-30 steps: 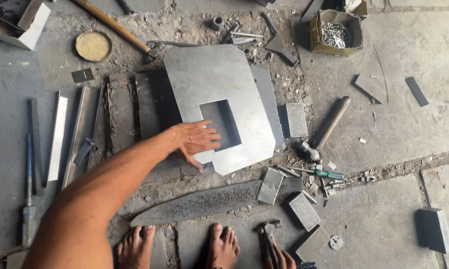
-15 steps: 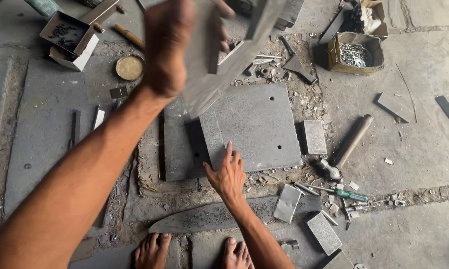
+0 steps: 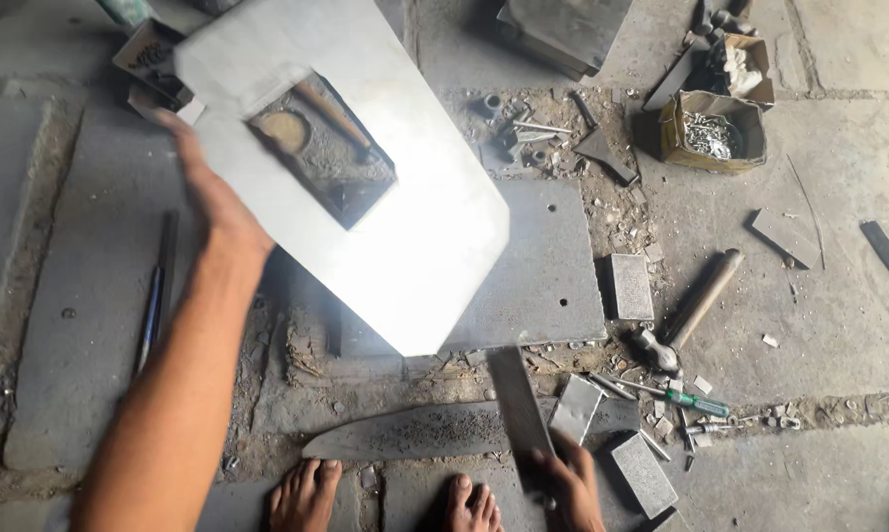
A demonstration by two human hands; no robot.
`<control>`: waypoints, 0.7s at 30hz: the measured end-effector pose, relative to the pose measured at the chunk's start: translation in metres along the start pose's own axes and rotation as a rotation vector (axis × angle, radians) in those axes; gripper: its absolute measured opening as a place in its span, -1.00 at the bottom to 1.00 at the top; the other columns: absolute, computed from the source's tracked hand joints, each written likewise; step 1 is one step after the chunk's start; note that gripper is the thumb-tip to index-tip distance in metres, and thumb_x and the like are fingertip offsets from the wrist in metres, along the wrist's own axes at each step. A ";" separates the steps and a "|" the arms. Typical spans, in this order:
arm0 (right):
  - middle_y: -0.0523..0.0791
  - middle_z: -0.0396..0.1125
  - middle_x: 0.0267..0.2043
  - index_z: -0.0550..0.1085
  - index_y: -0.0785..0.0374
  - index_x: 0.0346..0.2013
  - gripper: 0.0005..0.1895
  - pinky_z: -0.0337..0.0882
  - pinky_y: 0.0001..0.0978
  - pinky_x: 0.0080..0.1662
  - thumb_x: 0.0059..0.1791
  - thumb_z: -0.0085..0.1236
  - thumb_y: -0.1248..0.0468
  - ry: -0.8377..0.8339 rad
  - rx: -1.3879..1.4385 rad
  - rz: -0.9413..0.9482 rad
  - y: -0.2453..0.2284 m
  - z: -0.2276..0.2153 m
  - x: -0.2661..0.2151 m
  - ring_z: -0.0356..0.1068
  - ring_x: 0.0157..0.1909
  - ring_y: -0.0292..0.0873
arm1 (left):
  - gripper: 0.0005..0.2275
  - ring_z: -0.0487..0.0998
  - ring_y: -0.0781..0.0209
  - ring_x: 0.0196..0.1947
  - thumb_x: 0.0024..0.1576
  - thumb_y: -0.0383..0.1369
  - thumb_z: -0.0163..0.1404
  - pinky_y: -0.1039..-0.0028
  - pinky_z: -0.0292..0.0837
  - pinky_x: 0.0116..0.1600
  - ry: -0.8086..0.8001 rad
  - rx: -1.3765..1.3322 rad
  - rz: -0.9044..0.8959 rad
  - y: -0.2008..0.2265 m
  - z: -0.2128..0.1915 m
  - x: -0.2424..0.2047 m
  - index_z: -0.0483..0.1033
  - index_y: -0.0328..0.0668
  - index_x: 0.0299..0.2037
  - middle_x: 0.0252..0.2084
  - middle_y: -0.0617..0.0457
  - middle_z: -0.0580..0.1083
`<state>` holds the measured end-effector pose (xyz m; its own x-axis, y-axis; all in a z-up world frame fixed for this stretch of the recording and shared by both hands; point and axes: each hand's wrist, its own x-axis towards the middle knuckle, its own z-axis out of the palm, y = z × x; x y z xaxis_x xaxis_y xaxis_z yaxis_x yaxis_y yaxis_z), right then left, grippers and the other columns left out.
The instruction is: The person uses a hammer to repeatedly strike a rectangular metal sheet placed on a flat anvil, shaping a recessed area. The person frequently repositions the sheet and uses a metal block as a guide during the hammering process.
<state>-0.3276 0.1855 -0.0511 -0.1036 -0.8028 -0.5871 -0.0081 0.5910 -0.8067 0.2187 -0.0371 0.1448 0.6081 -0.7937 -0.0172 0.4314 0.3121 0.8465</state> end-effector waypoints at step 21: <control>0.09 0.52 -0.05 0.41 0.48 0.20 -0.25 0.45 -0.22 -0.01 -0.23 0.27 0.18 -0.249 -0.114 -0.199 -0.098 0.083 -0.013 0.49 -0.07 -0.02 | -0.21 0.61 -0.03 -0.34 0.06 0.27 -0.16 0.19 0.47 -0.35 -0.375 1.288 -0.478 -0.131 0.082 -0.245 0.01 0.09 0.44 -0.18 -0.19 0.58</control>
<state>-0.2430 0.1314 0.0301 0.1568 -0.8898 -0.4285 -0.1168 0.4141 -0.9027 -0.0417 0.0736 0.0813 0.2814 -0.8384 -0.4667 -0.4798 -0.5441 0.6883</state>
